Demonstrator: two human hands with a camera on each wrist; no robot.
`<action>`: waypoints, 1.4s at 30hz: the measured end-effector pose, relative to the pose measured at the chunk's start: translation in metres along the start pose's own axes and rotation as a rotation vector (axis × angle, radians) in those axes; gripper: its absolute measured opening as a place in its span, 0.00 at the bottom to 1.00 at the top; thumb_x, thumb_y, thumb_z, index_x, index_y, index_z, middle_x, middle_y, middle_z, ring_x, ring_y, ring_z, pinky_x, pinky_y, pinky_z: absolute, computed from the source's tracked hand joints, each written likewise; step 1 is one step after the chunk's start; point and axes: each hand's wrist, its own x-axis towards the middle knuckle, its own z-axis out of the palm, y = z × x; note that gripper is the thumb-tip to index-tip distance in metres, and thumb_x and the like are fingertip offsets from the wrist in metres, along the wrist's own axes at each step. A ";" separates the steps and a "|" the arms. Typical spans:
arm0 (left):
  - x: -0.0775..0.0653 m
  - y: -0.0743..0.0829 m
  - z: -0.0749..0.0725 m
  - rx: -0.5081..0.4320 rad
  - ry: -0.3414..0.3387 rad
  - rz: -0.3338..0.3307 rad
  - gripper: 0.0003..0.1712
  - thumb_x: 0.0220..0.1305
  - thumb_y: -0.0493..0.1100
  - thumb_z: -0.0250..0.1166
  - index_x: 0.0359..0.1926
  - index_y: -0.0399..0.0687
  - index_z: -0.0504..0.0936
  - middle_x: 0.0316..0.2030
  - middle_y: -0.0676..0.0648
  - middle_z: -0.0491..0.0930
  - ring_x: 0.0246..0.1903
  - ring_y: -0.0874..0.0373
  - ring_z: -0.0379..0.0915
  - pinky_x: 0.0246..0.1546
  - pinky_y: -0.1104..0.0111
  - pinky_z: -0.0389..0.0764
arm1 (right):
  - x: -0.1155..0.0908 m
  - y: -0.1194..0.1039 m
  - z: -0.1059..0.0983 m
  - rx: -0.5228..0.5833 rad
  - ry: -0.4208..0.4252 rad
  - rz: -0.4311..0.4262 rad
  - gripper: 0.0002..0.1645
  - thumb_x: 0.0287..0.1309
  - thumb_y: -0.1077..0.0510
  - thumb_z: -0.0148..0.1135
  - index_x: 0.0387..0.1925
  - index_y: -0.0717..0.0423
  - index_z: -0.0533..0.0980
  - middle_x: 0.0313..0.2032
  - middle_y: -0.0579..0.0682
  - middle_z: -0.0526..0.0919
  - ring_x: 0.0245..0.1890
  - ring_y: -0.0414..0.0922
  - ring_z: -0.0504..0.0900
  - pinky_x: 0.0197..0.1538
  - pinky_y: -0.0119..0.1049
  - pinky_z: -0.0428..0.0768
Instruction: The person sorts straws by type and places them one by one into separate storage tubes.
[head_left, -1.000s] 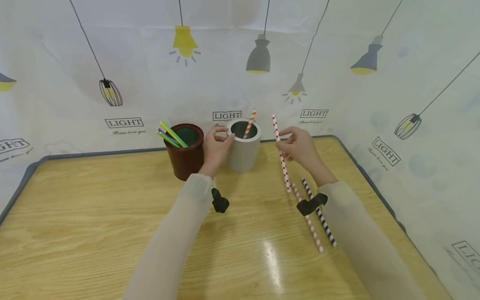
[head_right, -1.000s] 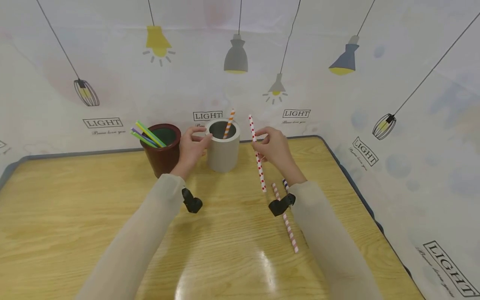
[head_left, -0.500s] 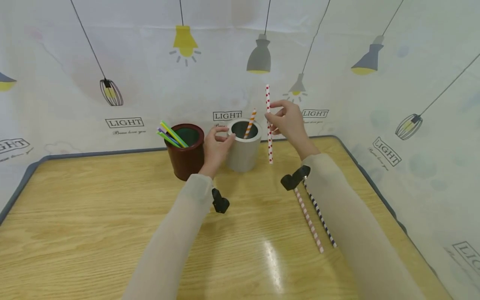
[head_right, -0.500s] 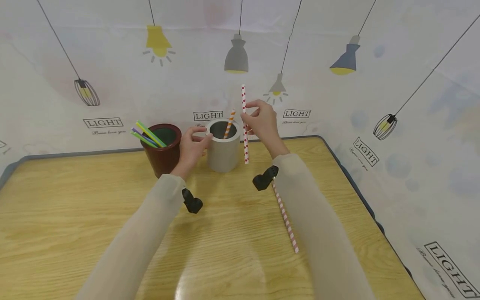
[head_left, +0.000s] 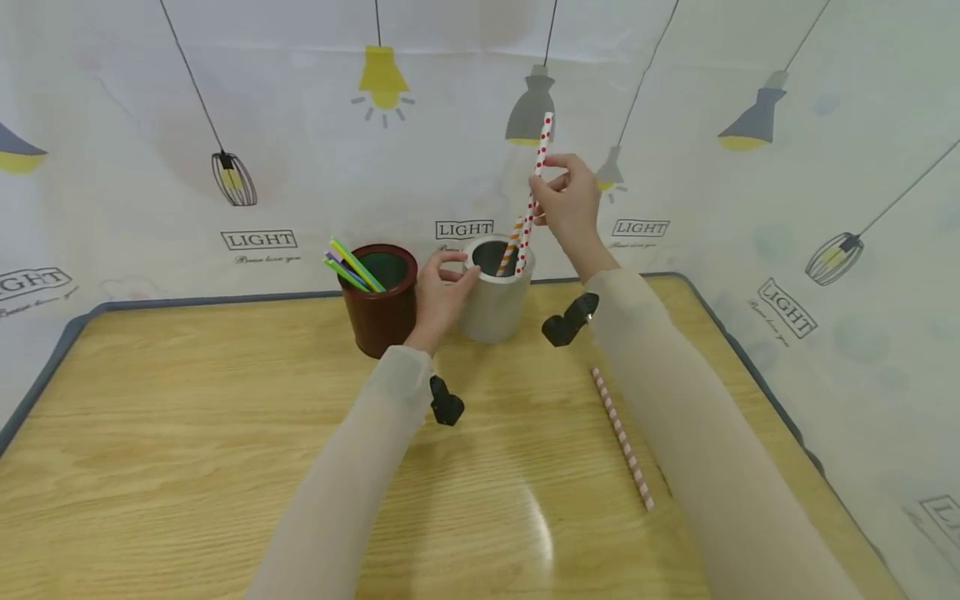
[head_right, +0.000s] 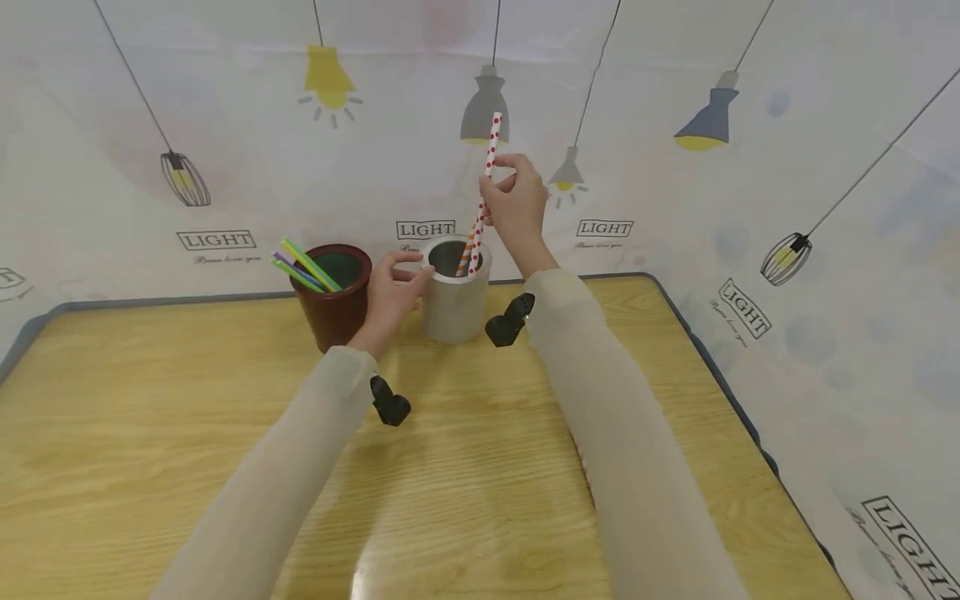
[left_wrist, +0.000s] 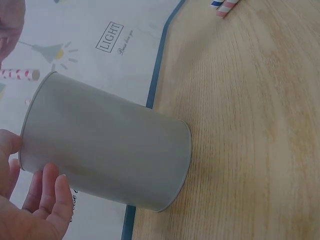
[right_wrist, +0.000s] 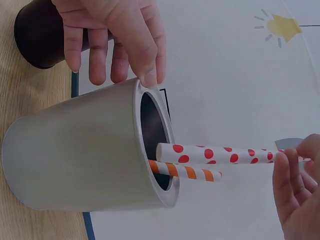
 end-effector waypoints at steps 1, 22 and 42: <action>0.000 0.000 0.000 0.001 -0.001 0.000 0.16 0.57 0.45 0.66 0.46 0.46 0.77 0.31 0.43 0.76 0.31 0.52 0.74 0.32 0.63 0.78 | 0.001 0.000 0.001 0.006 0.013 -0.008 0.21 0.57 0.60 0.59 0.53 0.57 0.70 0.23 0.48 0.74 0.14 0.38 0.74 0.20 0.28 0.78; -0.003 0.004 0.000 -0.007 -0.013 -0.004 0.16 0.58 0.44 0.65 0.46 0.45 0.77 0.30 0.43 0.75 0.29 0.52 0.74 0.29 0.64 0.78 | -0.009 0.043 0.011 0.042 0.075 0.064 0.21 0.59 0.58 0.58 0.54 0.56 0.69 0.24 0.49 0.73 0.14 0.41 0.74 0.18 0.28 0.77; 0.000 0.002 0.001 0.019 0.010 -0.018 0.16 0.57 0.45 0.65 0.45 0.46 0.77 0.30 0.44 0.75 0.30 0.53 0.74 0.31 0.65 0.77 | -0.023 0.066 0.020 -0.008 0.041 0.138 0.20 0.55 0.60 0.60 0.49 0.61 0.70 0.28 0.53 0.77 0.14 0.37 0.71 0.17 0.25 0.73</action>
